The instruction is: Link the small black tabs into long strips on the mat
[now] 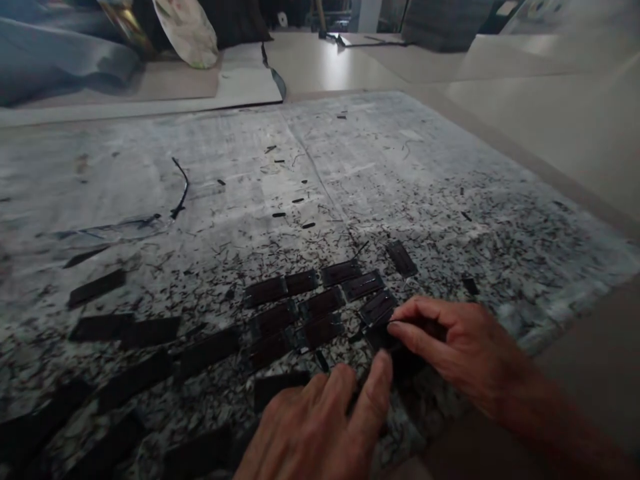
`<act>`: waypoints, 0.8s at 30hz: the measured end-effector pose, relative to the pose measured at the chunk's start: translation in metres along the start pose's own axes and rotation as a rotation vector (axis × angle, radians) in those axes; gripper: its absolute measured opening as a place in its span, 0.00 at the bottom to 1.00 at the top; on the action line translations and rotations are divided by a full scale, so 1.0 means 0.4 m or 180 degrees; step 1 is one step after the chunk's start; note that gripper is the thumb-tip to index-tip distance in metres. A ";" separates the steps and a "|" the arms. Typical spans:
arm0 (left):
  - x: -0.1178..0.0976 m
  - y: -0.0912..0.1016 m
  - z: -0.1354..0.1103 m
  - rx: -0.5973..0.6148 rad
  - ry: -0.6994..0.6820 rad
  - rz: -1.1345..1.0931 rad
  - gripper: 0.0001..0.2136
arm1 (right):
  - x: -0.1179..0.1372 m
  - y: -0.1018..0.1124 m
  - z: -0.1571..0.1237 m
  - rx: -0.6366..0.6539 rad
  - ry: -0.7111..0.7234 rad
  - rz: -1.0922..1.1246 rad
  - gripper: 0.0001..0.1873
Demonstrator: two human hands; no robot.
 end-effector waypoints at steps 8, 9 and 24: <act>0.004 -0.008 -0.009 0.0233 0.0011 -0.0061 0.32 | 0.001 -0.003 0.000 -0.0156 0.0023 -0.0056 0.09; 0.005 -0.008 -0.008 0.0216 0.0029 -0.0051 0.33 | 0.001 -0.004 0.001 -0.0193 0.0023 -0.0073 0.09; 0.013 -0.020 0.002 0.0233 0.0189 -0.0094 0.28 | 0.006 -0.007 -0.001 -0.0420 0.0050 -0.0298 0.08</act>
Point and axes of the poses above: each hand's wrist, its own z-axis towards the middle knuckle, its own y-axis out of the back of the hand, x = y × z, the point moved 3 cm from there along z, towards the middle knuckle, and after that the axes turned 5 degrees about -z, right-handed, at the moved point
